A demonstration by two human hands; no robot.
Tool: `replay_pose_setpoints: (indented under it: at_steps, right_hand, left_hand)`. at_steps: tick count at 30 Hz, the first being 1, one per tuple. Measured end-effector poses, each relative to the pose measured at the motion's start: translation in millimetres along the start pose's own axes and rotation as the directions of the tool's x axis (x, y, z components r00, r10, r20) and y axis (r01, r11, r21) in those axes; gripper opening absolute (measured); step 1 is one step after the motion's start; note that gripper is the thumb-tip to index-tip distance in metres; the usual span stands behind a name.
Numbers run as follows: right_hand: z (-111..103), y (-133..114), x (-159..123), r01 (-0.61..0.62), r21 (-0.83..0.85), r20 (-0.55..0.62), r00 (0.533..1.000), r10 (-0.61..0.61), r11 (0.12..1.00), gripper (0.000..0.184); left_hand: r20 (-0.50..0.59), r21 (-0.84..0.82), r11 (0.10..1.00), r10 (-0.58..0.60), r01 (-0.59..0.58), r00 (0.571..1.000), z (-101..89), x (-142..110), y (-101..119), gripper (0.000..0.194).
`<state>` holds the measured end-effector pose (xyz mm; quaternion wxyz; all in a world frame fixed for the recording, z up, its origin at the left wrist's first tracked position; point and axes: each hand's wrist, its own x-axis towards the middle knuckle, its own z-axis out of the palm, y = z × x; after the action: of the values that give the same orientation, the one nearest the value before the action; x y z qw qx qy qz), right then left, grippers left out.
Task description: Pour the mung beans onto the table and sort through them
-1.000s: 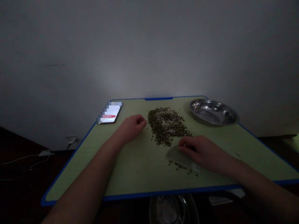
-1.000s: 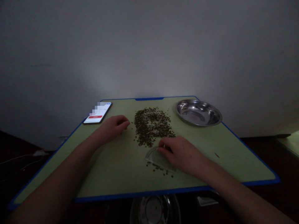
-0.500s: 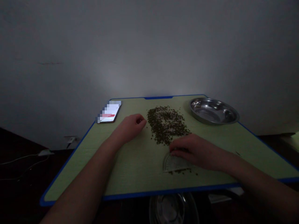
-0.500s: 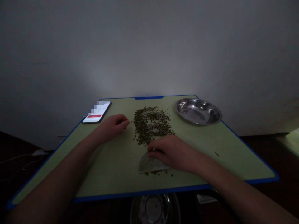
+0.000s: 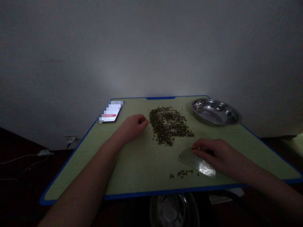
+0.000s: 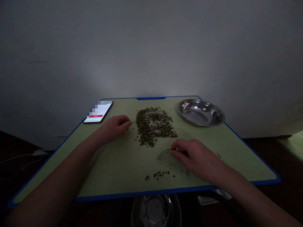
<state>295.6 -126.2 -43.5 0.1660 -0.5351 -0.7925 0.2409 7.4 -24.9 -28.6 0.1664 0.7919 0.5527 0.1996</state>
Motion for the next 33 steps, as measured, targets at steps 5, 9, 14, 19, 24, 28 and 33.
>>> replay_pose_setpoints:
  at_steps: [5,9,14,19,24,28,33]
  right_hand:
    - [7.1,-1.5,-3.6,-0.031,-0.01,-0.013,0.999,0.031,0.999,0.024]
    - [12.2,-8.5,0.1,-0.03,-0.016,0.018,0.999,0.03,0.999,0.024]
    - [16.0,-17.7,6.0,0.0,-0.033,0.035,0.999,0.002,0.999,0.021]
    - [15.7,-22.5,13.5,0.082,-0.037,0.051,0.996,-0.08,0.996,0.019]
    - [16.6,-26.5,22.2,0.174,-0.033,0.078,0.982,-0.171,0.984,0.017]
    - [18.5,-29.1,24.4,0.203,-0.027,0.102,0.975,-0.199,0.979,0.017]
    - [19.0,-29.4,20.5,0.208,-0.014,0.125,0.971,-0.205,0.978,0.02]
  left_hand:
    - [-0.001,-0.012,1.0,-0.011,0.011,1.0,-0.2,0.3,0.1,0.025]
    - [0.005,-0.011,1.0,-0.022,0.022,1.0,-1.0,0.1,1.9,0.025]
    - [0.007,-0.017,1.0,-0.014,0.014,1.0,-1.7,-0.6,3.2,0.024]
    - [0.012,-0.01,1.0,-0.008,0.008,1.0,-1.6,-0.1,2.4,0.024]
    - [0.007,-0.002,1.0,-0.01,0.01,1.0,-0.8,0.1,0.9,0.024]
    - [0.009,0.006,1.0,-0.003,0.003,1.0,-0.5,-0.2,0.5,0.024]
    - [0.013,0.002,1.0,-0.002,0.002,1.0,0.5,0.3,0.2,0.026]
